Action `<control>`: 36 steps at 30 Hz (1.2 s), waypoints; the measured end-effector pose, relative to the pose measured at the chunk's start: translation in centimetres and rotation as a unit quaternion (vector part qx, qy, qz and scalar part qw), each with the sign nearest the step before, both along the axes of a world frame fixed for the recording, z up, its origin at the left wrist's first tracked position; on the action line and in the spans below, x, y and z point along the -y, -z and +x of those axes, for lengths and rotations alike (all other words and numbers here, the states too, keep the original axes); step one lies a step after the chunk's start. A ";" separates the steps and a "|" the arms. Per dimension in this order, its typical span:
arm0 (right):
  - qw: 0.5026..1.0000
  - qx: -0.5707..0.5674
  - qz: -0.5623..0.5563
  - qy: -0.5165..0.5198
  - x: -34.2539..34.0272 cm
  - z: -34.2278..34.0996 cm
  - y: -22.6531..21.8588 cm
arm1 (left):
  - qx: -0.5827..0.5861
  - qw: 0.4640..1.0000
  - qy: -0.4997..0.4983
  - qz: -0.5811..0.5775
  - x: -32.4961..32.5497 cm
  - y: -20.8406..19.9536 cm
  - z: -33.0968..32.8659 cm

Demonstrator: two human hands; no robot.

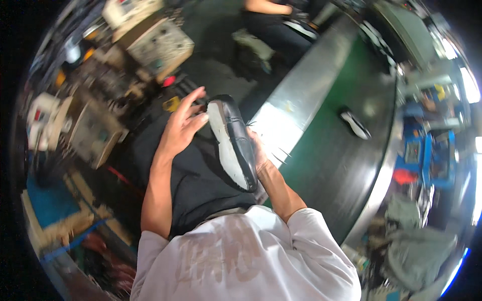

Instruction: The person repeatedly picks up black shoes and white insoles from a conveyor belt and a nearby pile. They place the insoles into the shoes and press them down firmly with their hands to secure the fit. The process is repeated for multiple pairs of shoes in a continuous assembly line workflow.

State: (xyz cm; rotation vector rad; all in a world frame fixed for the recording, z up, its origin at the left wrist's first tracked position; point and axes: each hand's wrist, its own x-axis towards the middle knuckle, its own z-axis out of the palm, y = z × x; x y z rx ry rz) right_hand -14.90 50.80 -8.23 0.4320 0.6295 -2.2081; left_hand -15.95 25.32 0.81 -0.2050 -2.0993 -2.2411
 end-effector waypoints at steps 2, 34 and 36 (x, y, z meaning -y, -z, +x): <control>0.996 -0.002 -0.045 -0.073 5.1 -0.4 0.8 | -0.054 0.992 -0.047 -0.104 3.6 0.9 0.3; 0.647 -0.607 0.394 -0.239 18.4 0.8 -4.2 | -0.013 0.872 -0.330 -0.362 8.3 4.6 11.2; 0.680 -0.569 0.396 -0.240 18.0 0.7 -3.7 | 0.019 0.907 -0.316 -0.276 8.5 5.4 11.0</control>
